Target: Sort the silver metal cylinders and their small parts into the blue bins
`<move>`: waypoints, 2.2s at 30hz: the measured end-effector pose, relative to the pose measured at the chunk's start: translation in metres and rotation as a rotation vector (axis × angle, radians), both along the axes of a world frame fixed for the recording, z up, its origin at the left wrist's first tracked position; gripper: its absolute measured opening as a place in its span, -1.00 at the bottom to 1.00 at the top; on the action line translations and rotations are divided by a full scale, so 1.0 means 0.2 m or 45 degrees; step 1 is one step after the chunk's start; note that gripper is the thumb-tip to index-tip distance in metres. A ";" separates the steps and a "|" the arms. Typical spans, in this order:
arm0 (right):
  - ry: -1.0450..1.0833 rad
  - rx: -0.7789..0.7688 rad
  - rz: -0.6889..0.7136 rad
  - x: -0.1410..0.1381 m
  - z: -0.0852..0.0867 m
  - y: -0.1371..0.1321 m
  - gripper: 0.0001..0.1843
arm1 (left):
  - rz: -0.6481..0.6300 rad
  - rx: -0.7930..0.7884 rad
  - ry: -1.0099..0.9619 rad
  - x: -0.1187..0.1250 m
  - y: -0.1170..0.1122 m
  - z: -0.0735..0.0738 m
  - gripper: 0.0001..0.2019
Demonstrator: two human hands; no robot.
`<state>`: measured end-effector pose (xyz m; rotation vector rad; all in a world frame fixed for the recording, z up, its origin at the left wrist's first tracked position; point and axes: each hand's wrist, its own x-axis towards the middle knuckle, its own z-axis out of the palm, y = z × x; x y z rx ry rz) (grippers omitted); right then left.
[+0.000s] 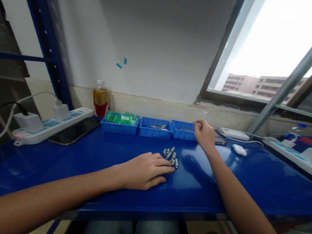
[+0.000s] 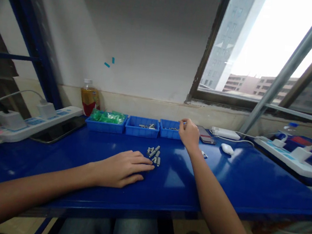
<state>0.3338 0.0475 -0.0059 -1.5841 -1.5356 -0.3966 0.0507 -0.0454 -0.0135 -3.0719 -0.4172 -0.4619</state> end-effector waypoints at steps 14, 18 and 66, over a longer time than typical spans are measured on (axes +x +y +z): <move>-0.170 -0.102 0.765 -0.42 -0.02 -0.19 -0.83 | 0.315 -0.263 -0.448 -0.06 0.22 -0.09 -0.83; -0.384 -0.117 0.934 -0.53 -0.07 -0.26 -0.82 | 0.467 -0.588 -0.834 -0.11 0.32 -0.10 -0.86; -0.717 -0.146 0.912 -0.63 0.02 -0.24 -0.85 | 0.538 -0.564 -0.688 -0.16 0.29 -0.02 -0.68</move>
